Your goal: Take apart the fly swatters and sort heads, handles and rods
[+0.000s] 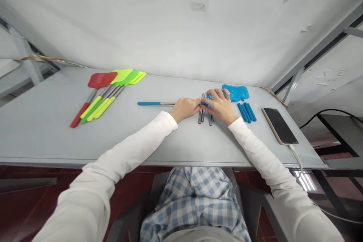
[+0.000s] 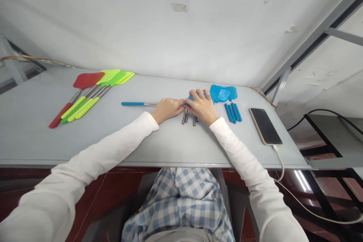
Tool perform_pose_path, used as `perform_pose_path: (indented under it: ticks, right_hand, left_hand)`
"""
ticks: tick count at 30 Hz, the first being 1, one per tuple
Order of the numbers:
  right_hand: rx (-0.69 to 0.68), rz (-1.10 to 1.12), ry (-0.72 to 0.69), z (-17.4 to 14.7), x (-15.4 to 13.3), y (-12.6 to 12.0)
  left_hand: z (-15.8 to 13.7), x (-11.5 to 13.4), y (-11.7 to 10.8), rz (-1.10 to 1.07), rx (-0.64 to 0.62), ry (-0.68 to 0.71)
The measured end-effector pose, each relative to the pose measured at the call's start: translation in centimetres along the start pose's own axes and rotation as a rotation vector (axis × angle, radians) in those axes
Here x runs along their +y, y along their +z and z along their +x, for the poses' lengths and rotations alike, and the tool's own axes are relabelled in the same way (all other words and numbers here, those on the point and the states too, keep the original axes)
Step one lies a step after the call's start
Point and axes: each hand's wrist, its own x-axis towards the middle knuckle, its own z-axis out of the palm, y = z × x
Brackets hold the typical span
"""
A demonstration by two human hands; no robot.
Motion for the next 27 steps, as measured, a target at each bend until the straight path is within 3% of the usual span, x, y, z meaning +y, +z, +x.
perform_pose_path:
  ticks: [10,13,15,17,18,20,23,27]
  right_hand:
    - [0.151,-0.070,-0.013,0.5,-0.3,0.8]
    - [0.258,-0.143,-0.030,-0.3,2.5,0.6]
    - [0.453,-0.239,0.121,-1.6,6.3,0.1]
    - [0.701,-0.322,0.529,-2.8,9.9,-0.6]
    - [0.709,-0.294,0.662,-3.2,11.1,-0.9]
    - [0.591,-0.222,0.573,-3.3,11.4,-1.3]
    - [0.285,-0.111,0.352,-2.1,8.4,-1.4]
    - [0.170,-0.029,0.283,-0.8,5.4,-0.9]
  left_hand:
    - [1.2,-1.4,0.2,0.008,0.052,-0.011]
    - [0.7,-3.4,0.6,0.011,0.100,-0.034]
    - [0.0,-5.7,0.7,0.013,0.150,-0.128]
    - [-0.6,-7.7,0.4,0.006,0.222,-0.229]
    - [-0.8,-8.3,0.2,0.016,0.246,-0.283]
    - [-0.6,-8.4,-0.3,0.046,0.255,-0.294]
    - [0.1,-6.6,-0.8,0.043,0.304,-0.186]
    - [0.4,-4.4,-0.9,-0.019,0.384,-0.110]
